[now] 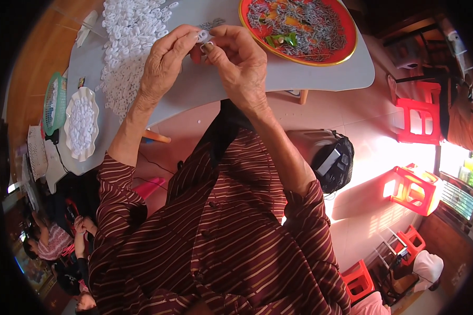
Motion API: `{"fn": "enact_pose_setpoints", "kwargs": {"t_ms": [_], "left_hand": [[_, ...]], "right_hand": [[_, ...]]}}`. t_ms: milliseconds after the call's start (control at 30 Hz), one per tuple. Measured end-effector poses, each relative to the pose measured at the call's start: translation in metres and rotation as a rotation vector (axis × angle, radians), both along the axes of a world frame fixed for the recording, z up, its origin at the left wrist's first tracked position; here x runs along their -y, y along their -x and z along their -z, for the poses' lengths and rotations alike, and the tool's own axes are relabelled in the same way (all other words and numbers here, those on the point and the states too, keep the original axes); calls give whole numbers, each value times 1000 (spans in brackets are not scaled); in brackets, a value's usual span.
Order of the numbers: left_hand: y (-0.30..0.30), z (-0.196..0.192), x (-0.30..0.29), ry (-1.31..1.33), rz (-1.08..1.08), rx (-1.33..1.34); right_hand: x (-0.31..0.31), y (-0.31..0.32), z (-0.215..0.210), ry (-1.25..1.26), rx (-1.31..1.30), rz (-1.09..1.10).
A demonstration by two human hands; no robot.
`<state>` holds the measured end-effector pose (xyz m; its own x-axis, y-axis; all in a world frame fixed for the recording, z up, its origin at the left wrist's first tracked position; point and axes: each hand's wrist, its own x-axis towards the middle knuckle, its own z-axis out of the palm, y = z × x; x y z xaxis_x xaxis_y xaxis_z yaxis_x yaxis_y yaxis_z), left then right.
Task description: Assembling small white plastic parts by hand on a table.
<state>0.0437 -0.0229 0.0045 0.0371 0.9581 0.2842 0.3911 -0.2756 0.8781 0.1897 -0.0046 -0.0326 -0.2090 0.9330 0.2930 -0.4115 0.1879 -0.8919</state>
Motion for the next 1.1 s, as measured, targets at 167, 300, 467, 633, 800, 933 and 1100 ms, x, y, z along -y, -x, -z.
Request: {"fn": "enact_pose_setpoints", "kwargs": {"t_ms": [167, 300, 467, 633, 800, 933, 1100], "left_hand": [[6, 10, -4, 5, 38, -15], [8, 7, -4, 23, 82, -58], [9, 8, -6, 11, 108, -107], [11, 14, -7, -14, 87, -135], [11, 12, -3, -10, 78, -94], [11, 14, 0, 7, 94, -97], [13, 15, 2, 42, 90, -162]], "right_hand": [[0, 0, -1, 9, 34, -12], [1, 0, -3, 21, 46, 6], [2, 0, -1, -6, 68, 17], [3, -1, -7, 21, 79, -41], [1, 3, 6, -85, 118, -54], [1, 5, 10, -185, 227, 27], [3, 6, 10, -250, 281, 94]]}}
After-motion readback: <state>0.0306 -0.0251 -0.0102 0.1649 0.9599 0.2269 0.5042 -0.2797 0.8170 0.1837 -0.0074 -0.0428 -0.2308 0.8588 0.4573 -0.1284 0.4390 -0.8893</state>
